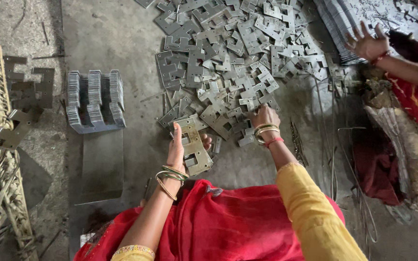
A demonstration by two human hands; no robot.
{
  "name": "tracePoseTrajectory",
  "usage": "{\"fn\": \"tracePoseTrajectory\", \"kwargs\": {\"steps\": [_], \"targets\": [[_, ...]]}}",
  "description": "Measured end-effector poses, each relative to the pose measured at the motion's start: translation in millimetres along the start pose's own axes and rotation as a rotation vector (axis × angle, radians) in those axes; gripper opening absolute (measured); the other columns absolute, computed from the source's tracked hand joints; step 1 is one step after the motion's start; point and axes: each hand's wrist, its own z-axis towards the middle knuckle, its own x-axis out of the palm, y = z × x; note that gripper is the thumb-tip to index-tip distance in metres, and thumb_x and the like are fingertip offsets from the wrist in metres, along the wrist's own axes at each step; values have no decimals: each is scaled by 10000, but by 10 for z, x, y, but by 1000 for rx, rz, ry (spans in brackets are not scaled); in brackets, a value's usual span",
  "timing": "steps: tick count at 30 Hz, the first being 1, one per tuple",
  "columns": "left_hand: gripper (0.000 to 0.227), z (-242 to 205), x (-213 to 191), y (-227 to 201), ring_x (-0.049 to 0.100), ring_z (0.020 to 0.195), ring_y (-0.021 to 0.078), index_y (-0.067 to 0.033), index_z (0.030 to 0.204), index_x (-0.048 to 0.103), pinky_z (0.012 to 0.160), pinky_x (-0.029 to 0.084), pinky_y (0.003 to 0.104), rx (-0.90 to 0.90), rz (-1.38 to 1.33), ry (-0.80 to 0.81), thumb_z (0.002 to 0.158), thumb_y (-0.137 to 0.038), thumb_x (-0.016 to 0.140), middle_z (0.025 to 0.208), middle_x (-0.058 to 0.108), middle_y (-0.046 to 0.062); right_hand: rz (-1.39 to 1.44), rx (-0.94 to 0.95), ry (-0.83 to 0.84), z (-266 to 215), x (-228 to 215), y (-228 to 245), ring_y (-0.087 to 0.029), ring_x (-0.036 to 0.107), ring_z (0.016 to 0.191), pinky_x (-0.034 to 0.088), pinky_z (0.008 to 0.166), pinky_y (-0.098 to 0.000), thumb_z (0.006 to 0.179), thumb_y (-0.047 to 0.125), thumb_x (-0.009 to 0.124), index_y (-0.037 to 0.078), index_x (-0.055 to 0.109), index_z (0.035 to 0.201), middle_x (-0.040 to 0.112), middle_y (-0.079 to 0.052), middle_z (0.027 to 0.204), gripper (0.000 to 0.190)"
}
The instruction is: The person sits on the floor and sorts small metal brackets from a large pile, picking them up and stacking them into neat piles. The person occasionally uses a metal rod to move pieces around.
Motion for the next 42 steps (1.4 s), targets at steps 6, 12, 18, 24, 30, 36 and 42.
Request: {"fn": "tracePoseTrajectory", "kwargs": {"steps": [6,12,18,24,30,36,42], "targets": [[762,28,7,26,760,825,333,-14,1150,648,763,667,486,-45,-49,-91,828,-704,644,904,708,174,245,45,3,159,89,-28,-400,682,1096,551,924,-462,689,399,950,22,618,1237,701,-248,1168,743],[705,45,-72,34,767,836,330,-50,1130,648,756,655,471,-72,-122,-63,808,-676,679,887,720,142,293,61,-42,361,411,-216,-385,695,1075,555,923,-449,595,405,984,38,622,1229,717,-236,1151,818],[629,110,-121,85,756,830,308,-26,1110,647,742,646,452,-36,-77,6,848,-593,720,927,739,160,276,-66,-3,379,417,-305,-364,733,1065,569,950,-425,696,356,928,102,757,1079,777,-199,1129,490],[607,104,-128,89,748,787,288,-18,1105,654,705,641,440,-37,-60,-20,846,-560,738,899,736,160,310,48,-58,225,330,-156,-407,671,1094,540,939,-465,577,345,999,46,588,1255,703,-257,1161,847],[606,96,-128,92,745,781,279,-24,1099,659,698,637,426,-29,-78,5,824,-554,764,892,736,157,319,85,-96,293,375,-246,-424,629,1132,528,950,-482,500,371,1052,28,563,1270,633,-269,1220,974],[593,112,-126,103,743,768,284,-11,1076,653,694,639,430,-21,-52,-7,827,-536,774,880,737,165,367,13,-123,337,416,-429,-356,667,1042,542,901,-434,583,324,1050,-17,595,1215,682,-232,1139,851],[601,189,-209,200,747,842,231,-73,1142,593,727,647,422,-20,73,-164,785,-504,810,996,730,118,1030,-130,135,180,-21,-155,-200,660,819,546,668,-311,760,-14,928,-35,683,1068,726,-170,1028,395]]}}
